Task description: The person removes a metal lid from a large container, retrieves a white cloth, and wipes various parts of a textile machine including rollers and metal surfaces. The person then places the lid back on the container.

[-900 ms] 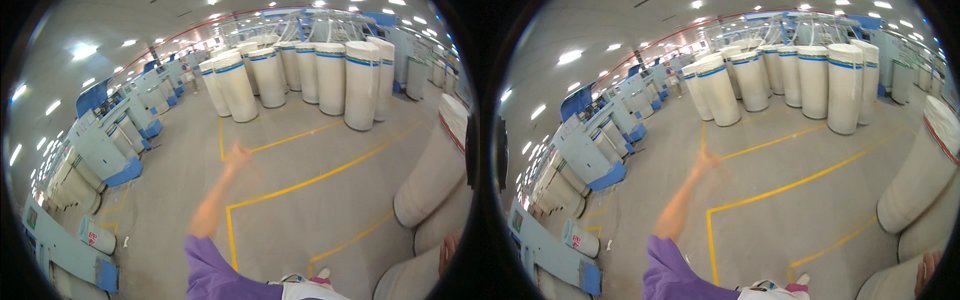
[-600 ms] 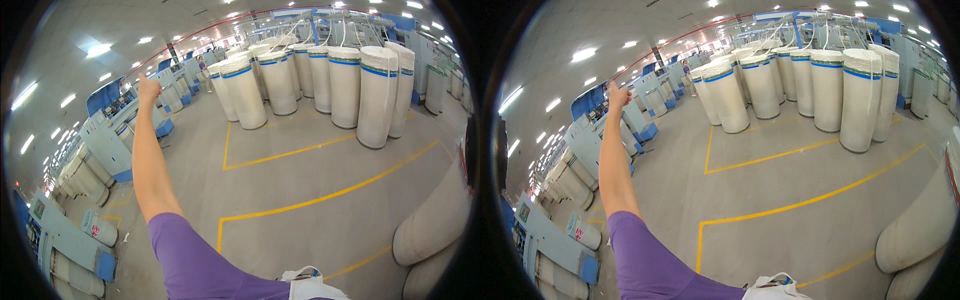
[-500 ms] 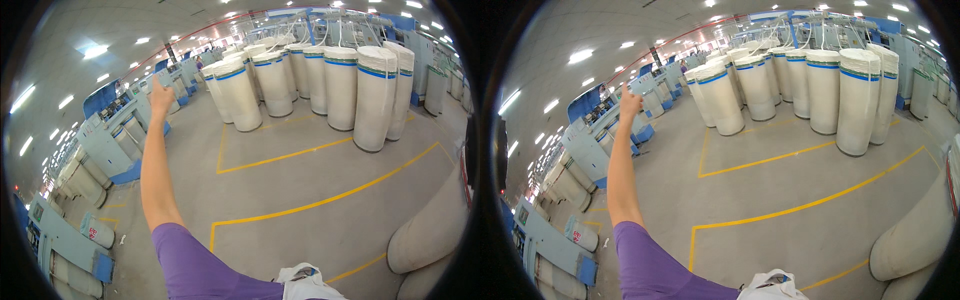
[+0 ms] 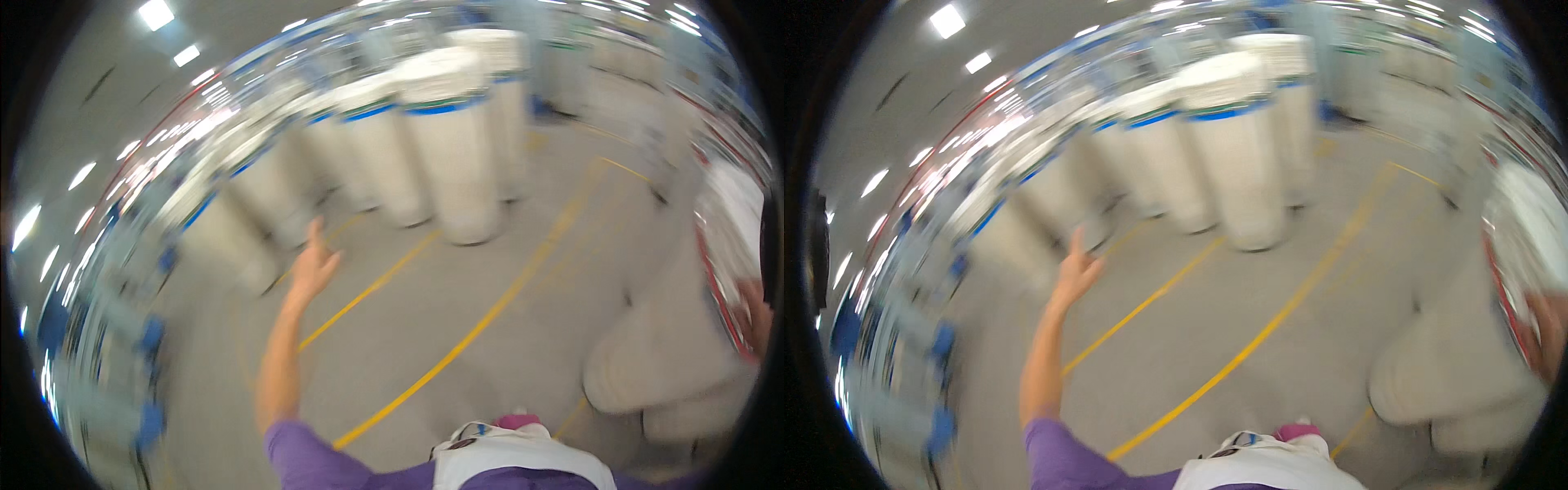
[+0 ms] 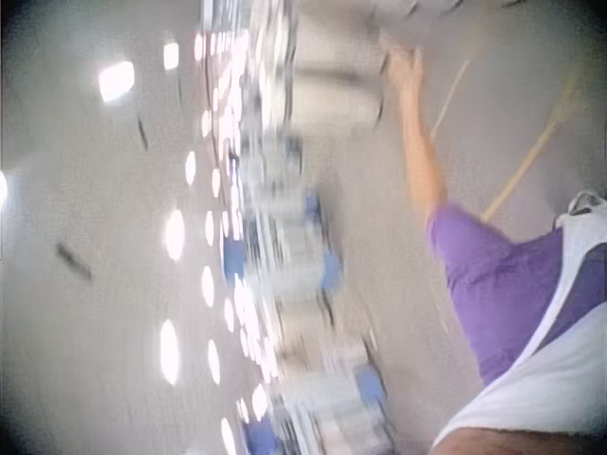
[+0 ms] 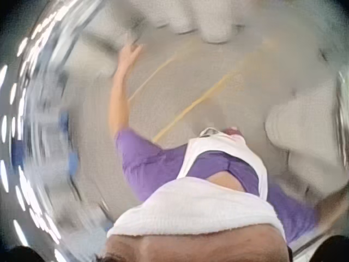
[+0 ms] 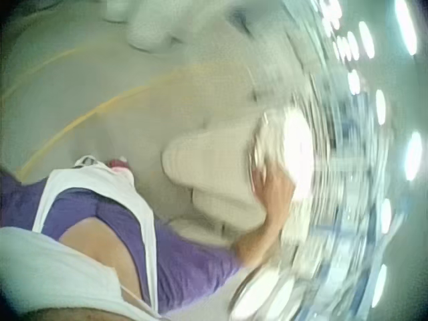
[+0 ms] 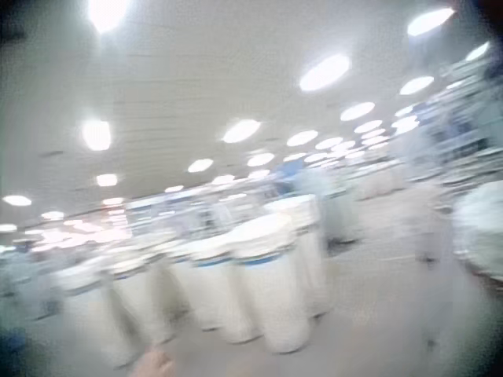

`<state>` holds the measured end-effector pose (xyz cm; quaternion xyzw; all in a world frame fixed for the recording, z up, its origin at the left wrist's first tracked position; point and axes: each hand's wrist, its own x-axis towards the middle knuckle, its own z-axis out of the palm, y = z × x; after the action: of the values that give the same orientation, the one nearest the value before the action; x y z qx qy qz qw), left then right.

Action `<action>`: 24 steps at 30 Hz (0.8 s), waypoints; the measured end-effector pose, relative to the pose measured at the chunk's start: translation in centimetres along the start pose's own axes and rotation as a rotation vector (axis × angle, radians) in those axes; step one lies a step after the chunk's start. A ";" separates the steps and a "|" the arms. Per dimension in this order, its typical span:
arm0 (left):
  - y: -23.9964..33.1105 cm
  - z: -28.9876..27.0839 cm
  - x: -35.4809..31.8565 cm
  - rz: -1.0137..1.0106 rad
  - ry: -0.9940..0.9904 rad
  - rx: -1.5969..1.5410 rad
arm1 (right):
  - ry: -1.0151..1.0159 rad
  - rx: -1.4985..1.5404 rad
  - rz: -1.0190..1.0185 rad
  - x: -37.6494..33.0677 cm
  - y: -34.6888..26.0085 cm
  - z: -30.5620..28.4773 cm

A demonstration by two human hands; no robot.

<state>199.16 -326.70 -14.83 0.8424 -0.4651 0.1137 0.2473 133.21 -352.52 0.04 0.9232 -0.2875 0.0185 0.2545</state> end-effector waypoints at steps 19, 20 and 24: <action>22.3 49.5 43.9 0.380 -0.687 -0.134 | -0.193 -0.109 0.979 30.7 49.2 19.6; 23.9 52.8 46.3 0.430 -0.731 -0.126 | -0.156 -0.209 1.023 31.6 52.0 20.3; 33.8 64.6 57.0 0.640 -0.894 -0.070 | 0.048 -0.665 1.277 32.9 62.1 20.4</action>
<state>199.22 -416.94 -35.32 0.6166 -0.7611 -0.2012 0.0068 124.81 -423.28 16.75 0.4480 -0.7558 0.0956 0.4678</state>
